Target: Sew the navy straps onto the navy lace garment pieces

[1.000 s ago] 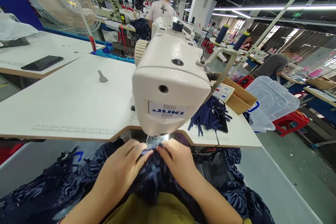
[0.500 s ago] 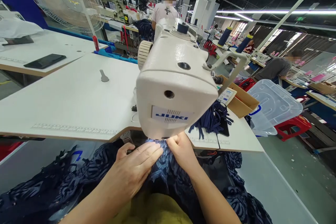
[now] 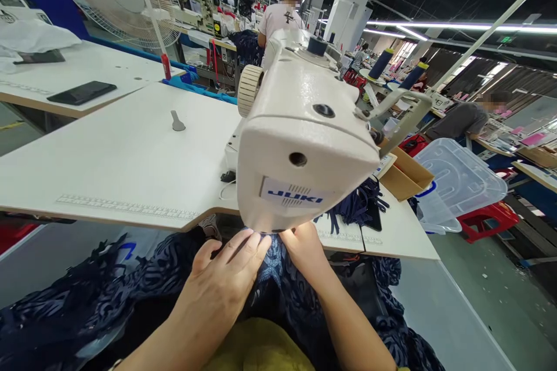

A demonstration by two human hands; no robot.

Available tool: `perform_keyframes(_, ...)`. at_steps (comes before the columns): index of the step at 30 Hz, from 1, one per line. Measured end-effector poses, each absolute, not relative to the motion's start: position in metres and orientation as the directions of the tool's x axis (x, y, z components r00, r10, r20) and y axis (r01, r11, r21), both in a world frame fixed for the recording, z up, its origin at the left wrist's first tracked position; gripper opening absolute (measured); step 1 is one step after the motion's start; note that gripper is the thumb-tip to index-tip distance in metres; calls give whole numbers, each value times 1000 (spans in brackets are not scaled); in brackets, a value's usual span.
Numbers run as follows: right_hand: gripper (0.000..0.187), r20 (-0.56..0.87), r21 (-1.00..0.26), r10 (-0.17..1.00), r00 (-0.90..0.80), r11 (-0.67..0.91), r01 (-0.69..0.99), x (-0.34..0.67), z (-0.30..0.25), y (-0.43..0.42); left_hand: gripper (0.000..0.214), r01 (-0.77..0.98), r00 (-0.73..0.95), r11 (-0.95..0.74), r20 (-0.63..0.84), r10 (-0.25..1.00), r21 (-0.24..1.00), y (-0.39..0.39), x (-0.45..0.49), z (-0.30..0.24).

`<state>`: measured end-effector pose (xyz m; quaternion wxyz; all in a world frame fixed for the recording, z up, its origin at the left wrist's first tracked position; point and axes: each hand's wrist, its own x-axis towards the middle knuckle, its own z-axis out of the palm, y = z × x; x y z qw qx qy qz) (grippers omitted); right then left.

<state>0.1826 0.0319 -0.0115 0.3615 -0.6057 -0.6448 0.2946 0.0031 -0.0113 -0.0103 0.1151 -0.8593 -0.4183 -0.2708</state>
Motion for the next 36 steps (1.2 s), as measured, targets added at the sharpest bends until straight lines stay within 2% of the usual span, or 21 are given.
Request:
perform_keyframes(10, 15, 189, -788, 982, -17, 162, 595, 185, -15, 37, 45, 813, 490, -582, 523, 697, 14, -16, 9, -9)
perform_keyframes(28, 16, 214, -771, 977, -12, 177, 611, 187, -22, 38, 44, 826, 451, -562, 562, 693, 30, -16, 13, -19)
perform_keyframes(36, 20, 228, -742, 970, -83, 228, 630, 185, -17, 37, 41, 837, 460, -547, 548, 699, -5, -17, 11, -13)
